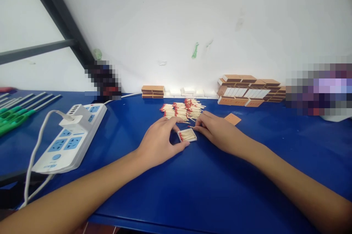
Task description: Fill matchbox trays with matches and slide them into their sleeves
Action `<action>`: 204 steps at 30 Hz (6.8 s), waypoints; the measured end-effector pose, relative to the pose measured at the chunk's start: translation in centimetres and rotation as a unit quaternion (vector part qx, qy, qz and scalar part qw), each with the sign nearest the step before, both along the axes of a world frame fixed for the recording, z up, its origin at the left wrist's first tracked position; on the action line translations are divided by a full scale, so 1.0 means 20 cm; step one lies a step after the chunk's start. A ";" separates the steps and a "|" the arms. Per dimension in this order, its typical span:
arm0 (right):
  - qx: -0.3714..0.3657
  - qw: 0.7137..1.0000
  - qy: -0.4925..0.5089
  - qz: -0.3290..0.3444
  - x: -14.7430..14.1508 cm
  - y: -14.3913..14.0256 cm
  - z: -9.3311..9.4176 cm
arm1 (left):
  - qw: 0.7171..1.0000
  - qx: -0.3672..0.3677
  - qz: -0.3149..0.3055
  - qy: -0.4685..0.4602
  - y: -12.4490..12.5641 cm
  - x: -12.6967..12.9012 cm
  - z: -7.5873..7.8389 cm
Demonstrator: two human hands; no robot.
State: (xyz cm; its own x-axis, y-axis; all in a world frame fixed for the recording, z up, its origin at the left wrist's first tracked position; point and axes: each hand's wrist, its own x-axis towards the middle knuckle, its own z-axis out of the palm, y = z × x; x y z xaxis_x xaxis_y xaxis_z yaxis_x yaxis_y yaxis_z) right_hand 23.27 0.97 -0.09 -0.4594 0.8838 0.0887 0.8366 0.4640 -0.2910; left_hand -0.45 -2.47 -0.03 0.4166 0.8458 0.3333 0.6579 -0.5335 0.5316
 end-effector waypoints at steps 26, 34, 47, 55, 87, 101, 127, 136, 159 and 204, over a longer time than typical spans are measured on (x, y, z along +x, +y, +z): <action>0.083 0.984 0.148 0.061 -0.09 0.08 -0.04 | 0.999 0.014 0.035 -0.003 0.00 0.01 0.02; 0.088 0.991 0.082 0.052 -0.14 0.10 -0.06 | 1.000 -0.002 0.012 -0.006 -0.02 0.01 0.02; 0.061 0.997 -0.030 0.021 -0.15 0.08 -0.01 | 1.000 0.003 -0.003 -0.012 -0.01 0.01 0.01; 0.080 0.994 -0.070 0.017 -0.01 0.01 0.00 | 0.999 -0.015 -0.025 -0.017 0.00 0.01 0.02; -0.010 0.999 -0.038 0.034 0.09 -0.02 0.05 | 0.999 -0.006 -0.042 -0.005 0.02 0.00 -0.01; -0.012 0.986 0.157 0.060 0.05 -0.09 0.12 | 0.998 -0.030 -0.047 -0.024 0.03 0.00 -0.02; -0.046 0.978 0.199 0.048 0.03 -0.07 0.07 | 0.996 -0.053 -0.071 -0.032 0.02 0.00 -0.02; 0.037 0.993 0.108 -0.019 -0.04 0.04 -0.06 | 0.993 -0.052 -0.109 -0.008 0.01 0.00 -0.02; -0.043 0.959 0.280 0.034 -0.08 -0.13 0.05 | 0.996 -0.045 -0.071 -0.015 0.02 0.01 -0.02; 0.057 0.981 0.162 0.092 -0.02 0.01 -0.04 | 0.991 -0.032 -0.128 -0.028 0.01 0.00 -0.03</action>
